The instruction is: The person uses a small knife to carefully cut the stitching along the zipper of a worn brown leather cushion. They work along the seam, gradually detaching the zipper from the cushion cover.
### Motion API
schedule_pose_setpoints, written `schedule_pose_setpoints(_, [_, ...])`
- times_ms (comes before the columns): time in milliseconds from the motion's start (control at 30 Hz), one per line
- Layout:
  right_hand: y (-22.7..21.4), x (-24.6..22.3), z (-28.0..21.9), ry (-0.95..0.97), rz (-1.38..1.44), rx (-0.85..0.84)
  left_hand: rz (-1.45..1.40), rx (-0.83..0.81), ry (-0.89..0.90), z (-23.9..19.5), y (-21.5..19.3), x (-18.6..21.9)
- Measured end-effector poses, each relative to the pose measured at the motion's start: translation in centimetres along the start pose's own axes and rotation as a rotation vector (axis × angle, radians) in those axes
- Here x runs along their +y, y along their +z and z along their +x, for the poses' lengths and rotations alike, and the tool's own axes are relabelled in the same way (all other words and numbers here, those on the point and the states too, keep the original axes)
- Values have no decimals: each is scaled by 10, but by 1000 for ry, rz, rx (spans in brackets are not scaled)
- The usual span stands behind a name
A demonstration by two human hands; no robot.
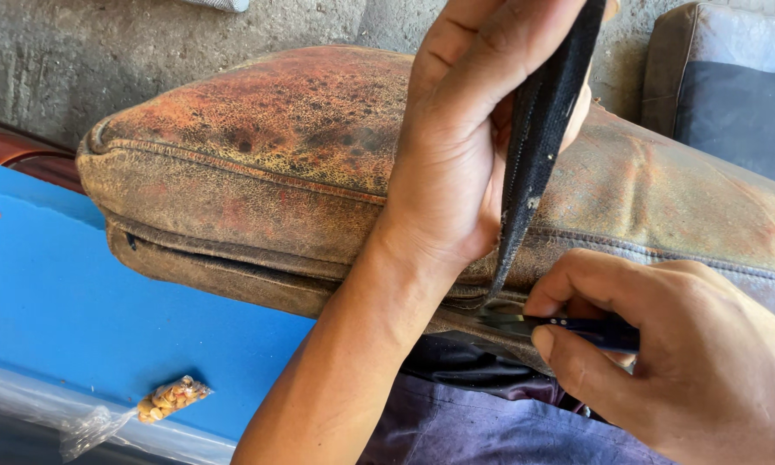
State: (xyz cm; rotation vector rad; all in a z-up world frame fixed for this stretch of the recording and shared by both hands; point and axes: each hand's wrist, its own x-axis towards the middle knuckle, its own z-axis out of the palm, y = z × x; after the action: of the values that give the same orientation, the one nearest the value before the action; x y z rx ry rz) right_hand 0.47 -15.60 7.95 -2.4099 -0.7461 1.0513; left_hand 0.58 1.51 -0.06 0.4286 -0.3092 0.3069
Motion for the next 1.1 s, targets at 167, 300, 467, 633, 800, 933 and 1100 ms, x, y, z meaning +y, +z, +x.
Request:
schedule_pose_setpoints(167, [-1,-17,2,356,-171,-122,4,5,-1,3,-1,-1])
schedule_pose_setpoints(300, [-4,-30,7,-27,-154,-95,-11,7,-20,6,0,2])
schedule_pose_setpoints(467, [-2,-26,5,100,-122,-145,29,31,-15,7,5,6])
schedule_pose_setpoints(633, [7,-9,-7,257,-246,-110,630,-8,-17,16,25,11])
schedule_pose_setpoints(800, [15,20,-24,71,-328,86,1469,-109,-112,3,66,38])
schedule_pose_setpoints(933, [19,40,-27,-138,-104,224,1795,-378,-48,-13,86,84])
schedule_pose_setpoints(1100, [12,49,-27,-135,340,98,1839,-629,-219,-32,94,95])
